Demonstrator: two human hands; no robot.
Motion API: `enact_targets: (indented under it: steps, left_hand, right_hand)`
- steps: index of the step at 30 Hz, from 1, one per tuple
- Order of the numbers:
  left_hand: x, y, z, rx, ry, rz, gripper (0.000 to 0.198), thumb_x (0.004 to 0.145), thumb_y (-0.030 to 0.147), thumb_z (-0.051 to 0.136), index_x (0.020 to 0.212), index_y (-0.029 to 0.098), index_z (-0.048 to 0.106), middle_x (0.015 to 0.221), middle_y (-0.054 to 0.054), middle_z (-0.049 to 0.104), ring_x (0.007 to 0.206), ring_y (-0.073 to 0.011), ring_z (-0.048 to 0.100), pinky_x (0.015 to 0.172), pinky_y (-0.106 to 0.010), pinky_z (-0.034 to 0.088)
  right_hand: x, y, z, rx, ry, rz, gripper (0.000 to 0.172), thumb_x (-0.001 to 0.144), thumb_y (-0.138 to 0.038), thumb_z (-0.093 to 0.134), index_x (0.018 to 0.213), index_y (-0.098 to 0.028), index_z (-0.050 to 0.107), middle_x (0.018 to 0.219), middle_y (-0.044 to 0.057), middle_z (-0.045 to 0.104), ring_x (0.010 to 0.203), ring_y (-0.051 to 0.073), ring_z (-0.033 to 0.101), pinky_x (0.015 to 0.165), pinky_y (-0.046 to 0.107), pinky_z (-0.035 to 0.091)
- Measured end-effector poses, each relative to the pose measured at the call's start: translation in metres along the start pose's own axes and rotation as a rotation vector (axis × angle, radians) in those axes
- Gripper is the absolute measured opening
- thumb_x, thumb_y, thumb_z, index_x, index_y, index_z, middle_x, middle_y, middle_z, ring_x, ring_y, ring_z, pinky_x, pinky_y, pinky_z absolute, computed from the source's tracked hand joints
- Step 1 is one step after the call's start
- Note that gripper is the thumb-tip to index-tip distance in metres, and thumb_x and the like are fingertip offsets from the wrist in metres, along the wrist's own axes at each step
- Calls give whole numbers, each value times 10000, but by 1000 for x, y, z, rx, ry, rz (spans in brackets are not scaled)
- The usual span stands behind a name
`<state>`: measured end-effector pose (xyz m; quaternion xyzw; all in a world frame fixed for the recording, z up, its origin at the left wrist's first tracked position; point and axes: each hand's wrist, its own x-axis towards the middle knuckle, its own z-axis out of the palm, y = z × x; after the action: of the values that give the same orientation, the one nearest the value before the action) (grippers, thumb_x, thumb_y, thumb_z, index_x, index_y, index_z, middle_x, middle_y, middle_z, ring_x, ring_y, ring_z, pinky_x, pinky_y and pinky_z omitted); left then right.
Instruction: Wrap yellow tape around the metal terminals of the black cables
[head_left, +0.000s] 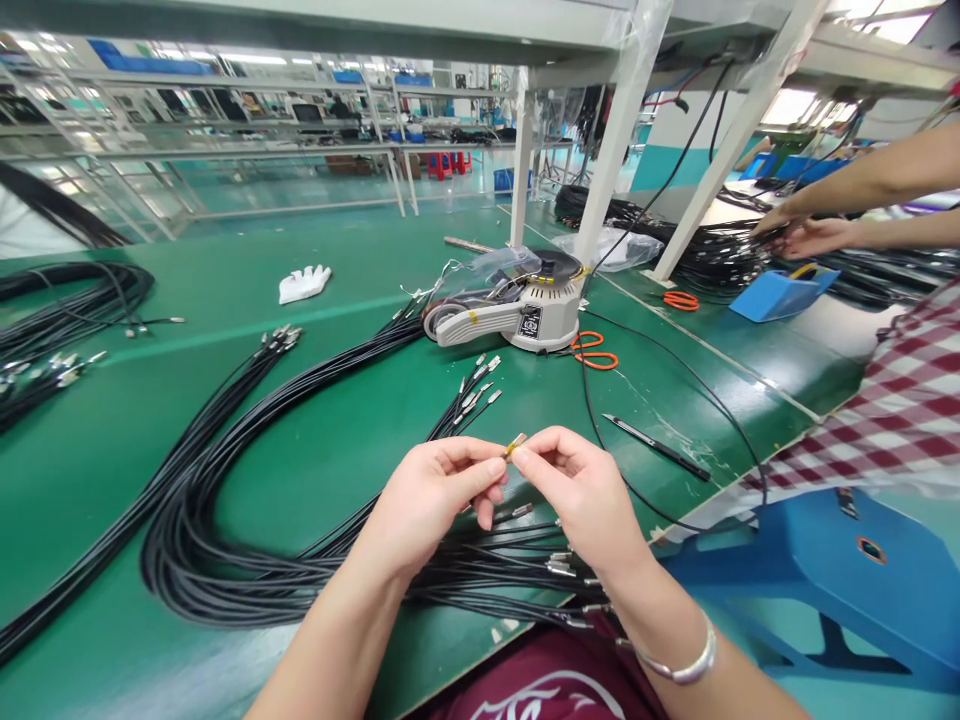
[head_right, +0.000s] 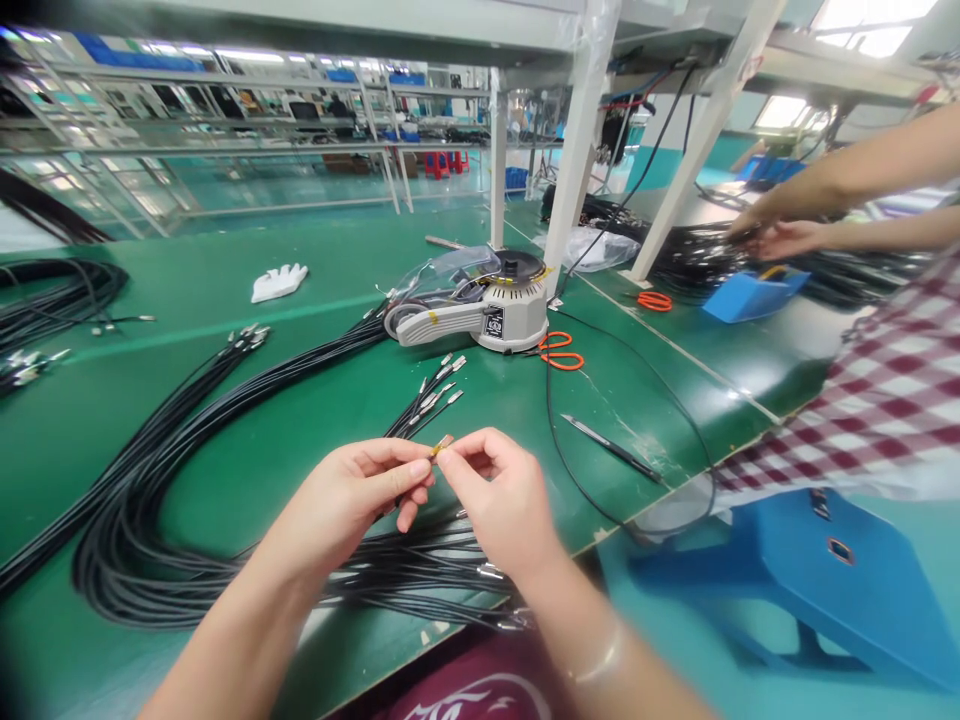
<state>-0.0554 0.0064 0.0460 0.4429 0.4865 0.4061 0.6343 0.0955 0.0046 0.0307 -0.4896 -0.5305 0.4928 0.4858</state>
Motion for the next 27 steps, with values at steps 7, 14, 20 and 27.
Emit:
enact_targets:
  steps: [7,14,20,27]
  left_hand:
    - [-3,-10,16,392,403,438,58,735,204,642,722,182,694,694,2,622,557,-101,585,504,-211,476]
    - [-3,-29,22,458,497,579,81,791,167,609,862,207,612,708,36,610,604,-91,598,564,-201,499]
    - [-2,-34,21,612,521,710,94,805,116,596,809,209,580,734,38,613,654,-90,595,608,-199,493]
    - [-2,-35,14,818,462,941,208,826,31,528,889,210,612,791,10,613,704,-90,590,637,-207,477]
  right_hand:
    - [-18,-8,1,88,-47,40,145,781,-281,636,671,-194,600,672,-4,607,643,135,550,615,250,456]
    - [-21,-1,7,270,7,40,123,776,-263,659,678,-192,641,1050,61,631,990,197,599,838,299,475]
    - [-12,5,8,367,22,141,128,750,-271,680,661,-181,665,942,59,695,922,202,631,843,332,484]
    - [-3,4,8,401,17,220,160,708,-303,706,631,-167,673,928,68,705,878,215,649,791,345,526]
